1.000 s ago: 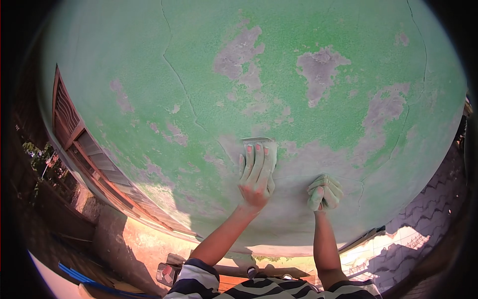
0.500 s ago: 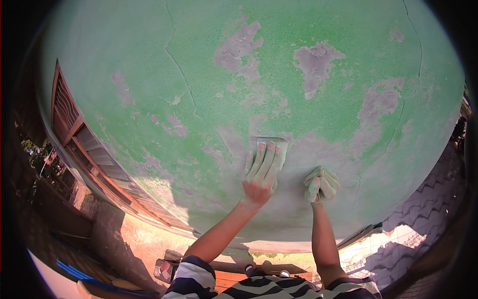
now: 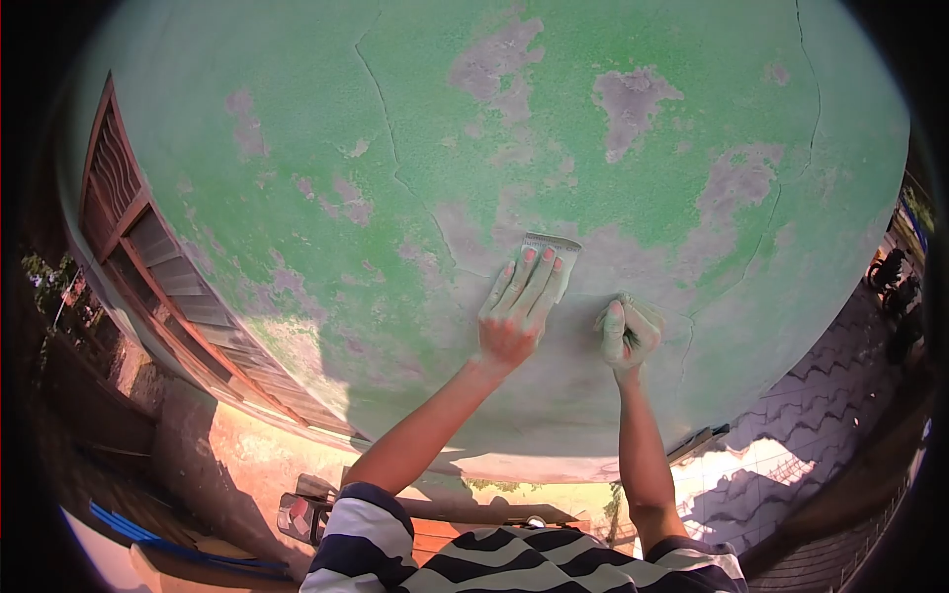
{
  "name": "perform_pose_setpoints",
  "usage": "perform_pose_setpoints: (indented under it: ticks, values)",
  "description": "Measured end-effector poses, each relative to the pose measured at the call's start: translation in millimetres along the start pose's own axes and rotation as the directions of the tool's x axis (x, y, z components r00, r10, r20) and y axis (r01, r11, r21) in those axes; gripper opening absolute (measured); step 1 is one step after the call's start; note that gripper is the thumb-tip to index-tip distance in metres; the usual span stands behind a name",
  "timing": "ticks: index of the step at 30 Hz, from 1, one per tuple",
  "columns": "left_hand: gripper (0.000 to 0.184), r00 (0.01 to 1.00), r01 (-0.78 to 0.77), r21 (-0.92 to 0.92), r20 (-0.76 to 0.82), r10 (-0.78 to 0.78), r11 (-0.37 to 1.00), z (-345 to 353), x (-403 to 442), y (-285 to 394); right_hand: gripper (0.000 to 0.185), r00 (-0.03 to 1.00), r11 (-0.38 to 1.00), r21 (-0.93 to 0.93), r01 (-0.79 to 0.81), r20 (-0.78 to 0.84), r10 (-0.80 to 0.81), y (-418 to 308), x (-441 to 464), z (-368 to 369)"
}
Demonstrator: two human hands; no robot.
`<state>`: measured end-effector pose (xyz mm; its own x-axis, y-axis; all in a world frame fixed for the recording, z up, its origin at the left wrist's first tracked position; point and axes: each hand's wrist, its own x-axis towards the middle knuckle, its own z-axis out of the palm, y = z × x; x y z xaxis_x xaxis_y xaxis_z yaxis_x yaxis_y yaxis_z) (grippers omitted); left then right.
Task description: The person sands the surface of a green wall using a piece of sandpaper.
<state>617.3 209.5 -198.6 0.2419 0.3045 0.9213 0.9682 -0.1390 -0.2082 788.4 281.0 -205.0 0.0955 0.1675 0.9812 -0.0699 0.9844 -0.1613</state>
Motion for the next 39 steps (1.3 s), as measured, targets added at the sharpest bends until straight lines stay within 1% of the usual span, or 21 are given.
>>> perform_pose_setpoints:
  ticks: [1,3,4,6,7,8,9,10,13,15,17,19,21,24,28,30,31,34,36,37,39]
  values:
    - [0.054,1.000,-0.005,-0.005,-0.002,0.005,1.000,0,-4,0,0.043,1.000,1.000,-0.006,0.002,-0.004,-0.002,0,2,-3]
    - [0.053,0.996,-0.084,0.004,0.033,0.084,0.996,-3,-9,-5,0.043,0.999,0.999,-0.047,0.002,0.034,0.000,0,9,-6]
    - [0.053,0.996,-0.089,0.004,0.027,0.088,0.996,-9,6,-8,0.043,0.999,0.999,-0.049,0.009,0.032,-0.007,-2,18,-4]
    - [0.053,0.998,0.053,-0.001,-0.046,-0.053,0.999,-21,43,-18,0.044,0.996,0.998,0.008,0.067,0.053,-0.067,-8,38,1]
    - [0.053,0.997,0.060,0.000,-0.050,-0.060,0.998,-27,62,-22,0.044,0.996,0.997,0.010,0.070,0.060,-0.071,-7,50,2]
    - [0.053,0.987,0.113,0.006,-0.118,-0.112,0.994,-33,78,-25,0.045,0.990,0.992,-0.014,0.126,0.062,-0.125,-6,64,2]
    - [0.052,0.970,0.164,0.006,-0.184,-0.160,0.986,-36,85,-25,0.045,0.982,0.983,-0.040,0.180,0.064,-0.177,-4,76,1]
    - [0.052,0.970,0.166,0.002,-0.182,-0.163,0.986,-32,75,-21,0.044,0.982,0.981,-0.061,0.187,0.042,-0.184,0,86,-5]
    - [0.052,0.979,0.159,-0.066,-0.120,-0.166,0.985,0,12,1,0.042,0.974,0.971,-0.110,0.211,-0.058,-0.218,4,126,-24]
    - [0.055,0.995,0.094,-0.026,-0.019,-0.095,0.995,5,-15,12,0.040,0.976,0.988,-0.053,0.143,-0.155,-0.150,11,147,-32]
    - [0.055,0.996,0.080,-0.014,-0.025,-0.080,0.997,7,-11,5,0.041,0.974,0.980,-0.092,0.175,-0.132,-0.186,21,149,-42]
    - [0.055,0.996,0.078,-0.003,-0.031,-0.078,0.997,-4,21,1,0.041,0.971,0.970,-0.128,0.206,-0.095,-0.218,24,150,-45]
    - [0.053,0.983,0.152,-0.029,-0.097,-0.154,0.988,-17,61,-5,0.041,0.963,0.953,-0.172,0.250,-0.054,-0.263,22,146,-48]
    - [0.054,0.971,0.189,-0.061,-0.138,-0.196,0.980,-21,76,-5,0.040,0.962,0.958,-0.172,0.230,-0.108,-0.250,25,144,-47]
    - [0.055,0.982,0.173,-0.057,-0.061,-0.177,0.983,3,0,12,0.040,0.965,0.971,-0.104,0.215,-0.134,-0.228,20,143,-43]
    - [0.059,0.997,0.068,-0.003,0.045,-0.068,0.998,4,-24,10,0.040,0.968,0.968,-0.141,0.206,-0.117,-0.223,19,143,-43]
    - [0.059,0.996,0.074,0.023,0.043,-0.075,0.997,-3,-18,3,0.040,0.967,0.971,-0.115,0.211,-0.120,-0.224,18,143,-42]
    - [0.057,0.997,0.075,0.057,-0.005,-0.075,0.996,-23,25,-23,0.041,0.966,0.972,-0.115,0.207,-0.131,-0.221,20,141,-43]
    - [0.054,0.934,0.292,0.058,-0.233,-0.272,0.955,-43,66,-43,0.041,0.969,0.979,-0.091,0.184,-0.150,-0.196,25,139,-45]
    - [0.054,0.933,0.294,0.076,-0.239,-0.269,0.953,-45,69,-44,0.041,0.968,0.980,-0.072,0.187,-0.155,-0.196,26,139,-45]
    - [0.053,0.866,0.391,-0.059,-0.315,-0.389,0.918,-41,73,-40,0.044,0.971,0.984,-0.097,0.150,-0.172,-0.165,25,137,-45]
